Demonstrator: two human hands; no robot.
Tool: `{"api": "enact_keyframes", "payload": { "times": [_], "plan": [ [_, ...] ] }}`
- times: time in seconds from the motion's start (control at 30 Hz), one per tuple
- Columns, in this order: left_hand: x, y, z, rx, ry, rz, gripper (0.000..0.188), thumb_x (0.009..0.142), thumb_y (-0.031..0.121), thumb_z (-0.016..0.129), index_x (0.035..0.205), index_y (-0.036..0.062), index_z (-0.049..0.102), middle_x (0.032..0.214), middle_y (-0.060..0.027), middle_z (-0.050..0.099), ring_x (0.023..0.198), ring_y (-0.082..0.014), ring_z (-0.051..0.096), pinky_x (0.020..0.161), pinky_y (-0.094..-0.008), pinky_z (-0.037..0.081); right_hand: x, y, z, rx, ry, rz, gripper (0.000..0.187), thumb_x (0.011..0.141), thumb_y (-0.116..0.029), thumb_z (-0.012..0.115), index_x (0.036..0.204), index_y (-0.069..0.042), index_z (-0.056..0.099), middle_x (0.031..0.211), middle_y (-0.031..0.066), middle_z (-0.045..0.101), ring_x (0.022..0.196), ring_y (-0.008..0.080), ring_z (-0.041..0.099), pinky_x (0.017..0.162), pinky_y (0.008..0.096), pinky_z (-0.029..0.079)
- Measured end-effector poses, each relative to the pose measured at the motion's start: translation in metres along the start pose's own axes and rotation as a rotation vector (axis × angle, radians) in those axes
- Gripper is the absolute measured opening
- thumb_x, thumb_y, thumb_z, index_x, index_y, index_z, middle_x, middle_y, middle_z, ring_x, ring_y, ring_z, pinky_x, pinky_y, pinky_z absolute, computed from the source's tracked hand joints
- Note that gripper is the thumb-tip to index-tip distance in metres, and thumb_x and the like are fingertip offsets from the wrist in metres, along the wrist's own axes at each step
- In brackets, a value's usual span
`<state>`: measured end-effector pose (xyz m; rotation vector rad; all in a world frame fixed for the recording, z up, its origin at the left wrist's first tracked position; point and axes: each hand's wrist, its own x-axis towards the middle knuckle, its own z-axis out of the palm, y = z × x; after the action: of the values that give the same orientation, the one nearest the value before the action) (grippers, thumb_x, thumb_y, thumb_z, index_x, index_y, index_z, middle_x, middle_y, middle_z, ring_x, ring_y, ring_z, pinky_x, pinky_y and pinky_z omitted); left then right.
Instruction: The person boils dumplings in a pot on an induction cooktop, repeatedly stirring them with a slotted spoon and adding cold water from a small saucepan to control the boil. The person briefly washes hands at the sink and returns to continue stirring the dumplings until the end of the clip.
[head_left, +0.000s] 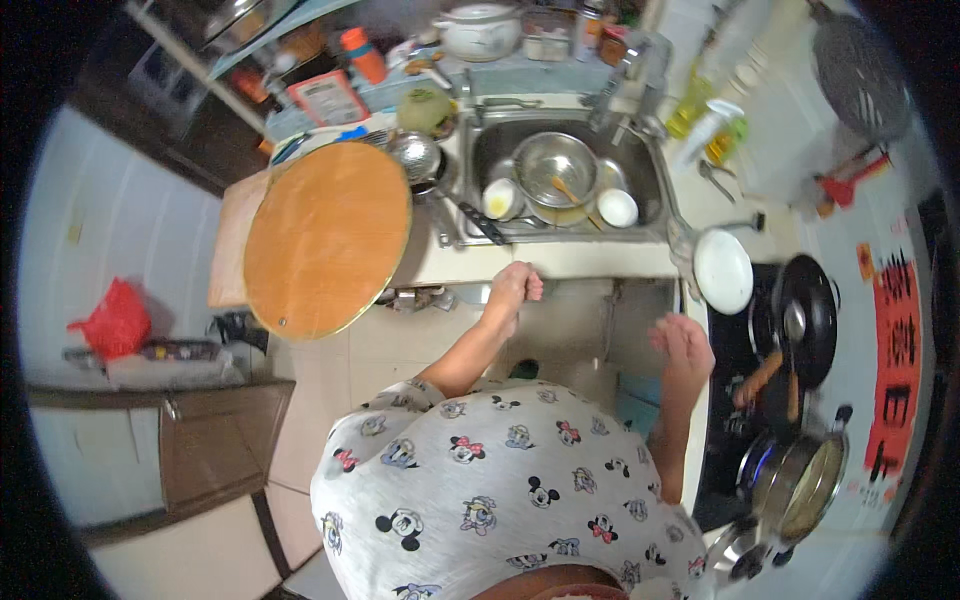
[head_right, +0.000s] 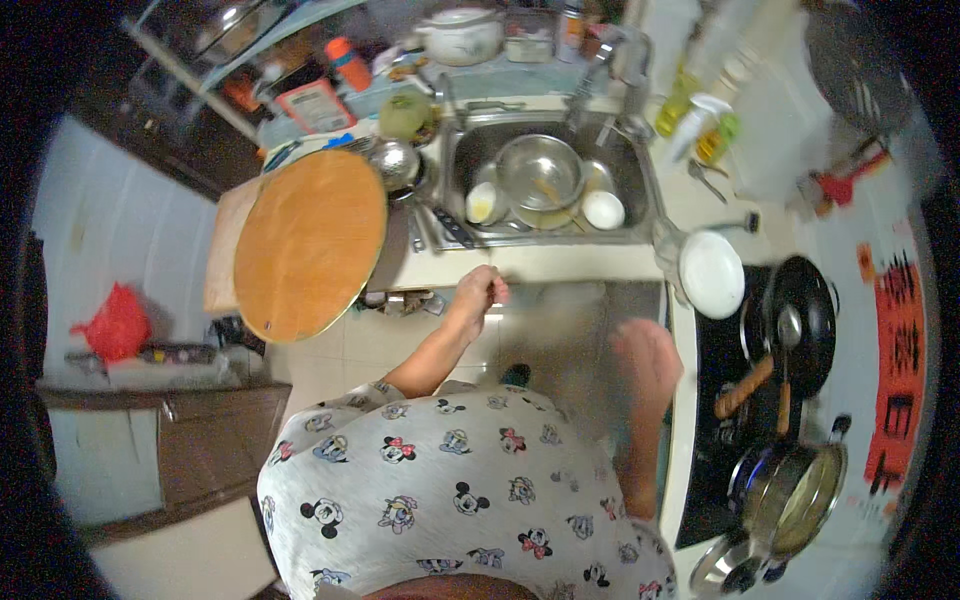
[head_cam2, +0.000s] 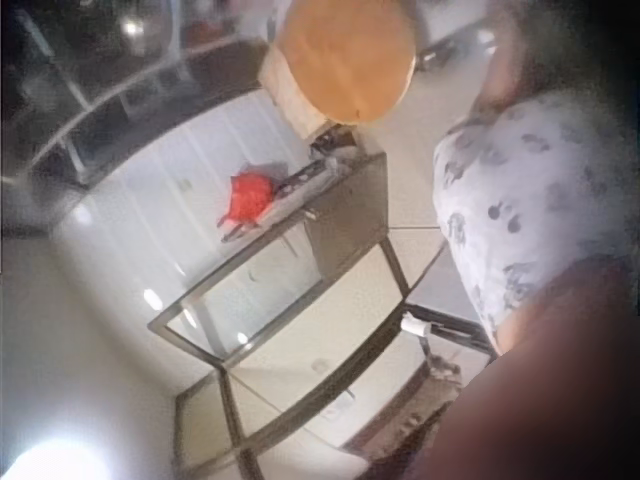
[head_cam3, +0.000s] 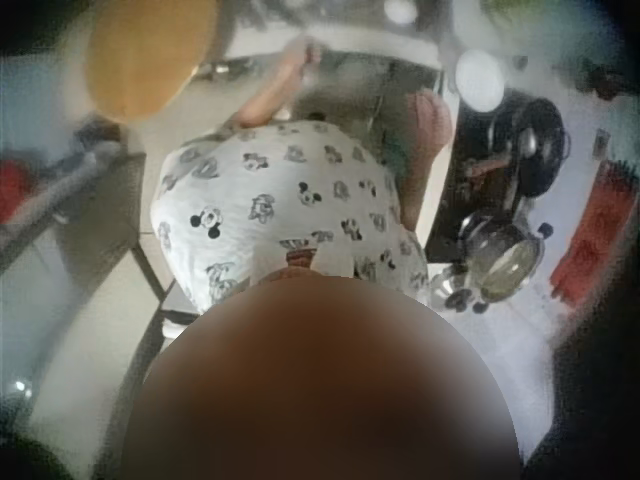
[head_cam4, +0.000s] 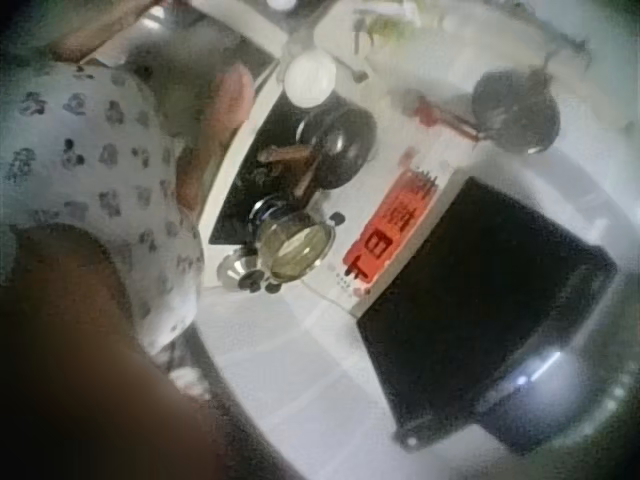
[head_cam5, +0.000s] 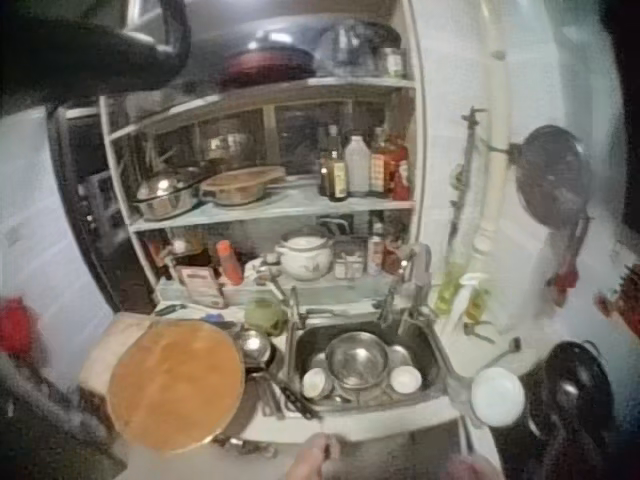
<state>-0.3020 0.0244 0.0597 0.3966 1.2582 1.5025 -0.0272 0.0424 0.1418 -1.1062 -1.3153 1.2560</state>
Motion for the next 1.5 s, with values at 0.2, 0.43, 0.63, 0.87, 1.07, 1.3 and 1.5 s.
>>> {"api": "enact_keyframes", "payload": {
  "times": [0.2,0.43,0.63,0.87,1.07,1.3,1.5],
  "plan": [
    [-0.045,0.007,0.046,-0.032,-0.313,-0.078,0.022,0.087,0.004,0.055,0.108,0.002,0.051,0.103,-0.0088,0.059,0.097,-0.0163,0.058,0.089,-0.0289,0.047,0.009,-0.007,0.021,-0.128,-0.206,-0.464,0.024,0.081,0.001,0.061,0.104,-0.002,0.057,0.106,0.0058,0.055,0.097,0.0121,0.055,0.081,0.0237,0.046],
    [-0.079,-0.007,0.059,0.179,-0.467,0.012,0.032,0.081,0.001,0.064,0.111,0.0029,0.052,0.104,-0.0068,0.06,0.096,-0.0131,0.057,0.086,-0.0262,0.046,-0.015,0.0,0.031,-0.043,-0.207,-0.015,0.021,0.081,0.005,0.059,0.101,0.0,0.061,0.1,0.0064,0.062,0.092,0.0112,0.058,0.082,0.0227,0.046],
    [-0.103,-0.027,0.041,0.178,-0.481,-0.012,0.024,0.083,0.004,0.063,0.105,0.003,0.054,0.1,-0.0043,0.06,0.092,-0.0114,0.058,0.084,-0.0246,0.046,-0.033,0.012,0.015,0.106,-0.211,-0.044,0.015,0.076,0.004,0.064,0.092,0.003,0.064,0.102,0.0121,0.065,0.091,0.0145,0.061,0.082,0.0262,0.048],
    [-0.13,0.002,0.023,0.188,-0.392,0.069,0.018,0.086,0.008,0.062,0.102,0.0015,0.056,0.095,-0.0037,0.061,0.089,-0.01,0.058,0.081,-0.0233,0.047,-0.024,0.014,0.051,-0.016,-0.275,-0.117,0.014,0.075,-0.001,0.068,0.089,-0.001,0.066,0.103,0.0063,0.067,0.092,0.0136,0.062,0.085,0.0283,0.047],
    [-0.117,0.024,-0.021,0.164,-0.305,0.141,0.015,0.087,0.008,0.06,0.1,0.0004,0.057,0.093,-0.0047,0.062,0.085,-0.0102,0.058,0.08,-0.0234,0.047,-0.009,-0.014,0.092,0.08,-0.299,-0.096,0.012,0.077,0.005,0.062,0.089,0.004,0.065,0.107,0.0152,0.064,0.094,0.0163,0.06,0.083,0.0276,0.049],
    [-0.067,0.093,-0.044,0.203,-0.353,0.358,0.017,0.088,0.01,0.06,0.1,-0.001,0.062,0.093,-0.0064,0.064,0.086,-0.0094,0.058,0.077,-0.0228,0.046,0.027,-0.024,0.17,0.215,-0.413,-0.056,0.018,0.084,0.001,0.057,0.1,0.007,0.058,0.111,0.0198,0.06,0.101,0.021,0.058,0.087,0.0299,0.047],
    [-0.021,0.166,-0.058,0.356,-0.209,0.632,0.013,0.085,0.006,0.061,0.095,-0.0008,0.067,0.089,-0.0055,0.063,0.081,-0.01,0.059,0.073,-0.021,0.046,0.067,-0.032,0.259,0.695,-0.506,0.098,0.025,0.086,-0.001,0.056,0.109,0.002,0.049,0.098,0.0089,0.056,0.091,0.0158,0.057,0.082,0.0258,0.047]
  ]
}}
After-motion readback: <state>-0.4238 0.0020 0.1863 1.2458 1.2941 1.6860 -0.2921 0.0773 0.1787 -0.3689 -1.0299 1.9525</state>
